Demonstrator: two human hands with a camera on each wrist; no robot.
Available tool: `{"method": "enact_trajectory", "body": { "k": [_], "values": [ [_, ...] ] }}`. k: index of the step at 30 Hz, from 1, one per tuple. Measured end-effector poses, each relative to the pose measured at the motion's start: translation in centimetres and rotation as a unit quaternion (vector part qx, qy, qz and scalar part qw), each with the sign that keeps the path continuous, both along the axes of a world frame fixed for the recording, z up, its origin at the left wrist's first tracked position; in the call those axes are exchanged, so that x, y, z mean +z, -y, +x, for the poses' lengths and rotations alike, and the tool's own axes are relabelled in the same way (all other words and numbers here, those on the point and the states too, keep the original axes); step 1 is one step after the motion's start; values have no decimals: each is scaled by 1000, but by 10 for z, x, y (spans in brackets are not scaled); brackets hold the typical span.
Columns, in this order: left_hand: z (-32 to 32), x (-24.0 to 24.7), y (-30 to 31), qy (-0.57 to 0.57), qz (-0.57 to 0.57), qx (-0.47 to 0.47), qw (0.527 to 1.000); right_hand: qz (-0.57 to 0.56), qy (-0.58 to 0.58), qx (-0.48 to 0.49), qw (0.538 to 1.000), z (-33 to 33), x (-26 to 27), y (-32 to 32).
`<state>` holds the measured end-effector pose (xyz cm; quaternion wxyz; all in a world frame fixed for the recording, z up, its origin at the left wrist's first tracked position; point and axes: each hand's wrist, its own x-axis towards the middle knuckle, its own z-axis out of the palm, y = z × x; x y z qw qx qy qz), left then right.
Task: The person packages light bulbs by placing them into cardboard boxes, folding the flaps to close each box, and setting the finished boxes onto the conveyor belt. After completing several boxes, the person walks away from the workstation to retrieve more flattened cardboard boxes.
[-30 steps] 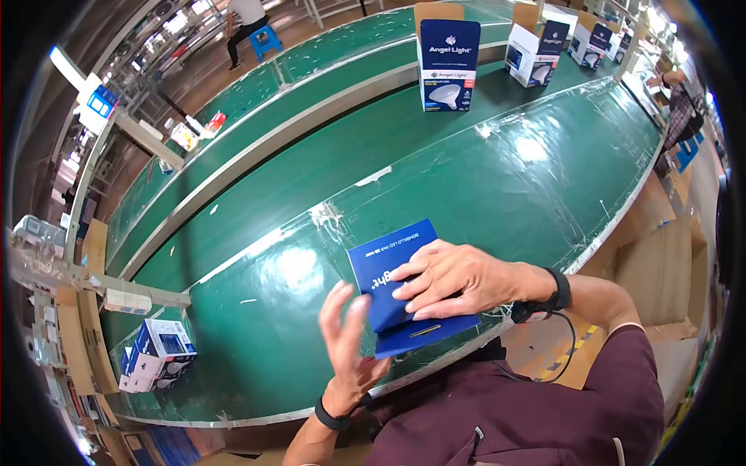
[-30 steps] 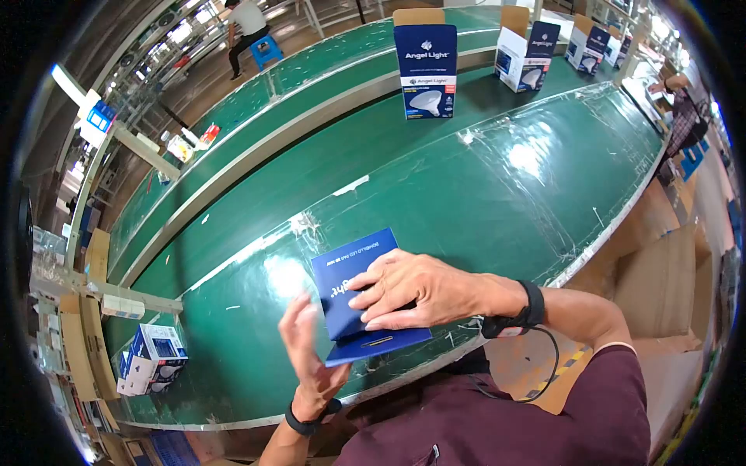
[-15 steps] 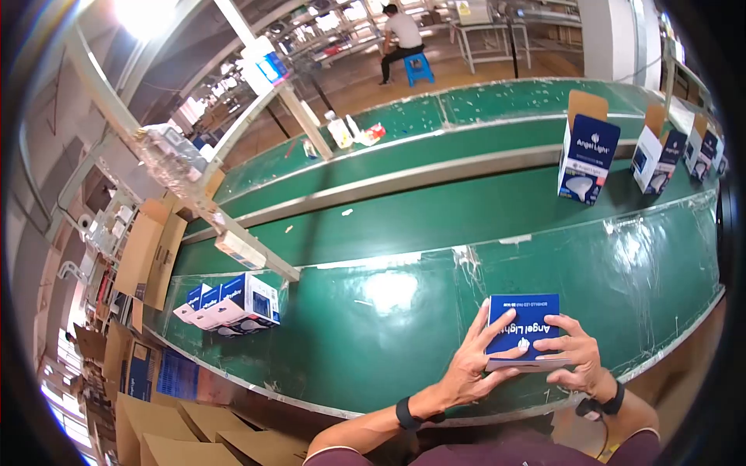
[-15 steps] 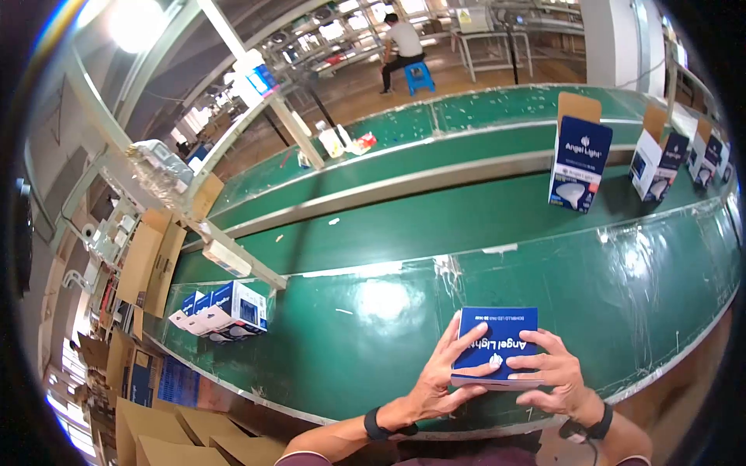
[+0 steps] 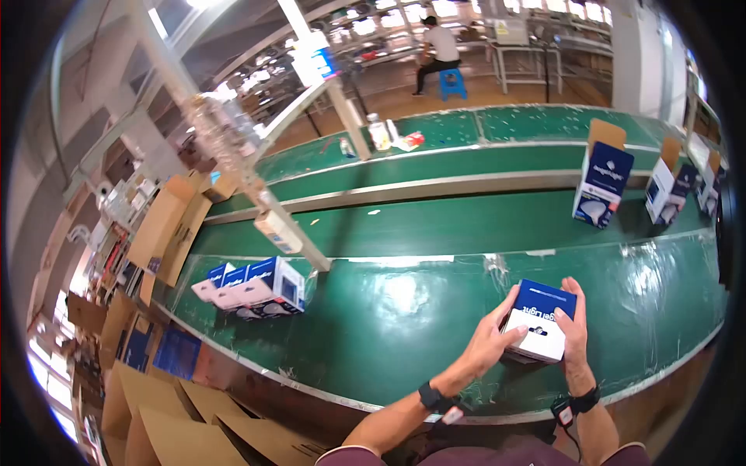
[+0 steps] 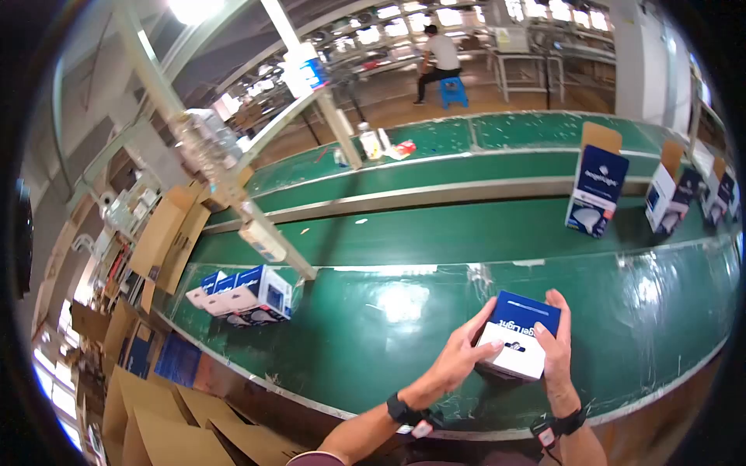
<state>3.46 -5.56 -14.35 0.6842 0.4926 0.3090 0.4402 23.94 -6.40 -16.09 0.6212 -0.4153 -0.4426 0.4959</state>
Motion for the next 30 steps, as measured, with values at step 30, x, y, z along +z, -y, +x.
{"method": "enact_trajectory", "body": {
  "k": [30],
  "values": [
    [-156,86,88,-694,255,307,599,13,10,246,969,-64,9,8]
  ]
}}
